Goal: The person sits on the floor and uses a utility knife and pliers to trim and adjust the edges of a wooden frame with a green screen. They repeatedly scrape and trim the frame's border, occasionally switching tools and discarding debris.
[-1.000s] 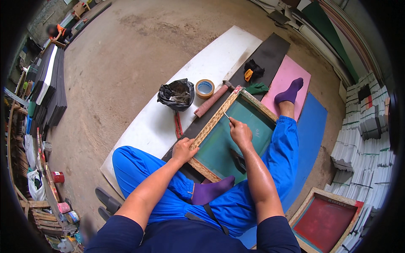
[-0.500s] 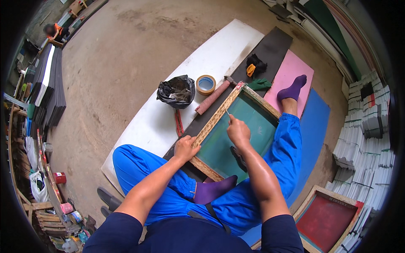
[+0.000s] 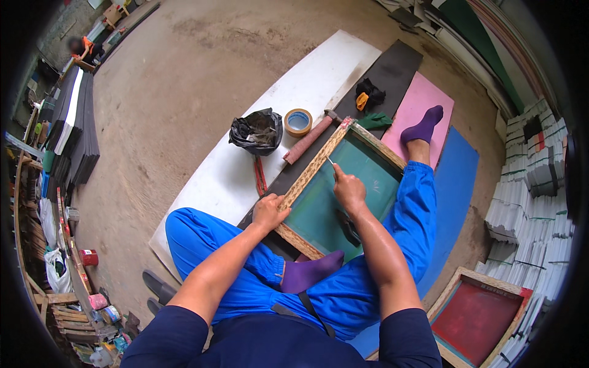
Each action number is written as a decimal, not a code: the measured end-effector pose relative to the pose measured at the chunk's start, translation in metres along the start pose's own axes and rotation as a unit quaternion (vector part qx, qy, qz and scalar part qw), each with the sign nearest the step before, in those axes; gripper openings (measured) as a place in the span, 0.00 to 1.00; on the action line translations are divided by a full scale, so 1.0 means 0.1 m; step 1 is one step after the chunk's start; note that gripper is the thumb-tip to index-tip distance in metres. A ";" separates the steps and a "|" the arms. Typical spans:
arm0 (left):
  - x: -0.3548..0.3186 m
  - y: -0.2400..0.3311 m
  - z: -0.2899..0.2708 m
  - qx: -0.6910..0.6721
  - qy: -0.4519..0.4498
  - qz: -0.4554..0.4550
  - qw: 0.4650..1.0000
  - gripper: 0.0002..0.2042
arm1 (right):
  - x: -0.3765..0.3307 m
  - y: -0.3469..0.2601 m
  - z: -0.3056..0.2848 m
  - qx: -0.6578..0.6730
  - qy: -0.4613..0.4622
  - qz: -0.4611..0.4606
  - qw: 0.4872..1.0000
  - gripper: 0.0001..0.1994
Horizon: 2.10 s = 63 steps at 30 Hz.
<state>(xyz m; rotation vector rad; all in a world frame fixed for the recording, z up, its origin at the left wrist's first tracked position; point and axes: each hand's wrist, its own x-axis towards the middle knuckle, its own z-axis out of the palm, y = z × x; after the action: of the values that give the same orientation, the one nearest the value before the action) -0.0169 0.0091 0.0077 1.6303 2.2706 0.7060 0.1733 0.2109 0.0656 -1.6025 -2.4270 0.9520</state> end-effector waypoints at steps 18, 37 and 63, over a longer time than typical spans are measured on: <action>0.02 0.06 -0.02 0.011 -0.035 -0.021 0.999 0.19 | 0.40 0.62 0.38 0.370 -0.047 0.078 0.924 0.16; 0.03 0.07 0.01 -0.008 -0.028 -0.011 1.000 0.19 | 0.03 0.11 -0.11 -0.065 0.039 -0.015 0.997 0.18; 0.03 0.00 0.07 -0.018 -0.002 0.012 1.000 0.21 | 0.18 0.54 0.39 -0.053 0.119 -0.114 0.985 0.19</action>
<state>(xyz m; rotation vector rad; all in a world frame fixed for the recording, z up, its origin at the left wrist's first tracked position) -0.0142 0.0132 0.0021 1.6441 2.2256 0.7441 0.1940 0.2226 0.0010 -1.3400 -2.4570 0.5699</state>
